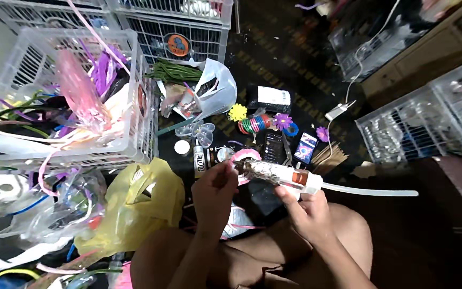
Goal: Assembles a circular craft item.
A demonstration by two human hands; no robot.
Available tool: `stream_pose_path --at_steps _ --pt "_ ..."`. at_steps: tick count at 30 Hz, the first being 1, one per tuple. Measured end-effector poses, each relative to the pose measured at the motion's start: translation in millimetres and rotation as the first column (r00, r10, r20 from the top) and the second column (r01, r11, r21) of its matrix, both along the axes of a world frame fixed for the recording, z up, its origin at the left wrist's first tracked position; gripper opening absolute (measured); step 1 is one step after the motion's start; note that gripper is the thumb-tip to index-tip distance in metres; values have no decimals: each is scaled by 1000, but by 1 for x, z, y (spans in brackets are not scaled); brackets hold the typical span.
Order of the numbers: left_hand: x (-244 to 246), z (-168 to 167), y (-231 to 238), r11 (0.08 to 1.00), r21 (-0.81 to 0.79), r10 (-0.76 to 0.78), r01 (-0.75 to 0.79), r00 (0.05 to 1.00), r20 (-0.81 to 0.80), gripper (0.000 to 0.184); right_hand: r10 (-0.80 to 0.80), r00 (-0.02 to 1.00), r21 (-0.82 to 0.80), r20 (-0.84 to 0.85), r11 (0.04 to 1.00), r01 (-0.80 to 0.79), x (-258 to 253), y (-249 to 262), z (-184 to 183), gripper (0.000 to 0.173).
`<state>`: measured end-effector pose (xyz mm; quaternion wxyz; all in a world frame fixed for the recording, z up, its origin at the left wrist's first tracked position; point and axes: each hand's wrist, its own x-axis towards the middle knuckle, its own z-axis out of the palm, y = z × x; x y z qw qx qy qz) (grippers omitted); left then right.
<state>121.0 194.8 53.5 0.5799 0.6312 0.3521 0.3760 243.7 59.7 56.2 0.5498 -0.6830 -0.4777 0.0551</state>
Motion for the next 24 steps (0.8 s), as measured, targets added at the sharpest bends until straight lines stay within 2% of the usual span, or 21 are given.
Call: stream_pose_path --at_steps 9,17,24 --pt "2 2 1 1000 4 19 -19 1000 -21 18 -65 997 27 29 998 64 4 3 0 31" --pt "4 1 0 998 -52 30 -29 999 26 17 -28 997 74 75 997 22 4 3 2 32" --pt "5 0 1 994 -110 28 -21 997 70 16 4 992 15 126 1000 -6 3 6 0 37"
